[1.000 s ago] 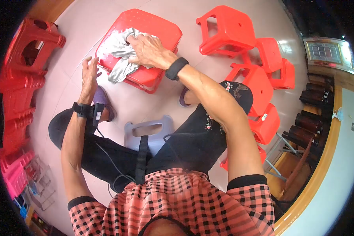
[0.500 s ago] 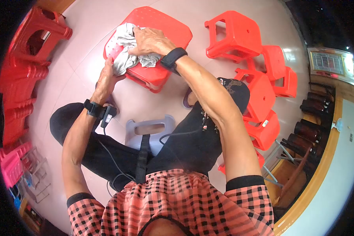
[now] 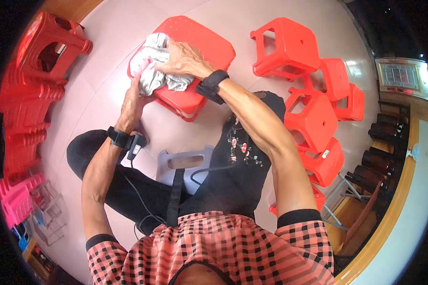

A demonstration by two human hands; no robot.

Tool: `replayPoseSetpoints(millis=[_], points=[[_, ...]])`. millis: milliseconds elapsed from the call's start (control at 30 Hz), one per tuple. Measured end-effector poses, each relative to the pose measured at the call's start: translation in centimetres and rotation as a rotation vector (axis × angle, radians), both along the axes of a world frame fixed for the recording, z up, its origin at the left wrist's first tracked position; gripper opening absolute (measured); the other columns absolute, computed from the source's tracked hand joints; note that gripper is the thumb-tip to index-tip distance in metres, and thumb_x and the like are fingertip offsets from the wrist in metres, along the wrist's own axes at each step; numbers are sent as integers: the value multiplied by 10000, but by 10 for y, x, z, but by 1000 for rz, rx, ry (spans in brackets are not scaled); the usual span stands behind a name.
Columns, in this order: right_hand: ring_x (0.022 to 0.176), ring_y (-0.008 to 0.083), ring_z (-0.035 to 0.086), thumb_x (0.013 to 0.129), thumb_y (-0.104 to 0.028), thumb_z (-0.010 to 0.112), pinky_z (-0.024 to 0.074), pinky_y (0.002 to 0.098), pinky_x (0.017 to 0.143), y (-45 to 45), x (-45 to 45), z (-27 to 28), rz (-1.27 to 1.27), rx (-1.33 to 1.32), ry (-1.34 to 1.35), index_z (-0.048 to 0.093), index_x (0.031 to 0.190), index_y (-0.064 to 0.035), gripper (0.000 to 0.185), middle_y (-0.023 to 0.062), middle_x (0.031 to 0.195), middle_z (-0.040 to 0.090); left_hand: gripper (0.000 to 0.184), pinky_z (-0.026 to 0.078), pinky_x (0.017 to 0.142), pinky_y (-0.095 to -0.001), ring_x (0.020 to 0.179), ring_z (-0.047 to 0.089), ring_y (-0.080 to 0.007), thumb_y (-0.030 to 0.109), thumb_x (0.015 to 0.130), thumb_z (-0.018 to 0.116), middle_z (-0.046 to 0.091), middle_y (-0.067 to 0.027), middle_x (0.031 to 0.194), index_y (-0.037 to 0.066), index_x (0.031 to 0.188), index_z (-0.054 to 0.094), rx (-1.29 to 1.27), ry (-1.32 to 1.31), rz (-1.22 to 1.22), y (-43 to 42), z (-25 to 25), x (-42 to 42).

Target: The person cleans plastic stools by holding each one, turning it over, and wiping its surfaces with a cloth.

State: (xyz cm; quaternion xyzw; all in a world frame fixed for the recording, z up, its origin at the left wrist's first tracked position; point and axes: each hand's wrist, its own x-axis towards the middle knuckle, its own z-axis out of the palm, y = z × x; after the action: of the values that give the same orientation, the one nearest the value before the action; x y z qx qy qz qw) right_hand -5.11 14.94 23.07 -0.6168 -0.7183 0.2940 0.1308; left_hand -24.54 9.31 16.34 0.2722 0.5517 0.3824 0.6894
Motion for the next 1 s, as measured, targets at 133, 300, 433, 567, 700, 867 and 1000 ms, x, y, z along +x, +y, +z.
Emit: replayPoseSetpoints(millis=[133, 300, 433, 567, 700, 867, 1000], points=[[885, 362, 676, 655, -438, 700, 534, 431, 800, -9, -1, 21, -80, 156, 195, 576, 1197, 15, 717, 257, 944, 675, 534, 491, 770, -305, 875, 578, -140, 460, 943, 524, 624, -58, 963, -34, 1138, 582, 268, 149, -42, 19, 7, -22], [888, 350, 679, 663, -431, 702, 532, 415, 820, -5, -3, 24, -172, 168, 216, 572, 1170, 60, 717, 250, 955, 679, 517, 448, 681, -255, 745, 554, -130, 452, 856, 648, 601, -62, 848, -51, 967, 611, 312, 182, -58, 51, 28, -31], [935, 352, 668, 671, -433, 700, 520, 401, 850, -17, -9, 2, -186, 123, 250, 550, 1186, 79, 741, 250, 1022, 667, 502, 437, 655, -272, 724, 550, -134, 443, 826, 675, 603, -59, 809, -46, 931, 636, 187, 154, -66, 62, -2, -36], [933, 360, 662, 678, -427, 717, 523, 419, 818, -13, -13, -17, -139, -76, 188, 567, 1141, 62, 689, 230, 1002, 671, 512, 439, 608, -288, 714, 566, -148, 457, 810, 687, 606, -60, 766, -46, 899, 654, 60, 286, -128, 59, -22, -40], [868, 334, 673, 714, -415, 712, 529, 449, 747, -18, -11, -6, -69, -26, 59, 600, 1074, 24, 579, 209, 901, 678, 556, 486, 602, -320, 698, 597, -170, 467, 807, 690, 622, -76, 814, -59, 979, 632, 44, 281, -145, 54, -33, -40], [934, 306, 665, 787, -386, 667, 515, 412, 812, -8, 55, -11, -317, 174, 524, 585, 1108, 52, 550, 230, 960, 672, 626, 519, 677, -347, 760, 614, -205, 517, 809, 672, 625, -106, 882, -57, 1051, 607, 66, 158, -35, 36, -18, -35], [1071, 309, 618, 844, -423, 612, 482, 381, 919, -8, 110, -51, -485, 74, 199, 553, 1196, 80, 617, 253, 1123, 631, 598, 494, 609, -264, 641, 585, -161, 545, 813, 666, 635, -92, 861, -11, 1030, 620, 26, 189, -145, 41, -24, -39]])
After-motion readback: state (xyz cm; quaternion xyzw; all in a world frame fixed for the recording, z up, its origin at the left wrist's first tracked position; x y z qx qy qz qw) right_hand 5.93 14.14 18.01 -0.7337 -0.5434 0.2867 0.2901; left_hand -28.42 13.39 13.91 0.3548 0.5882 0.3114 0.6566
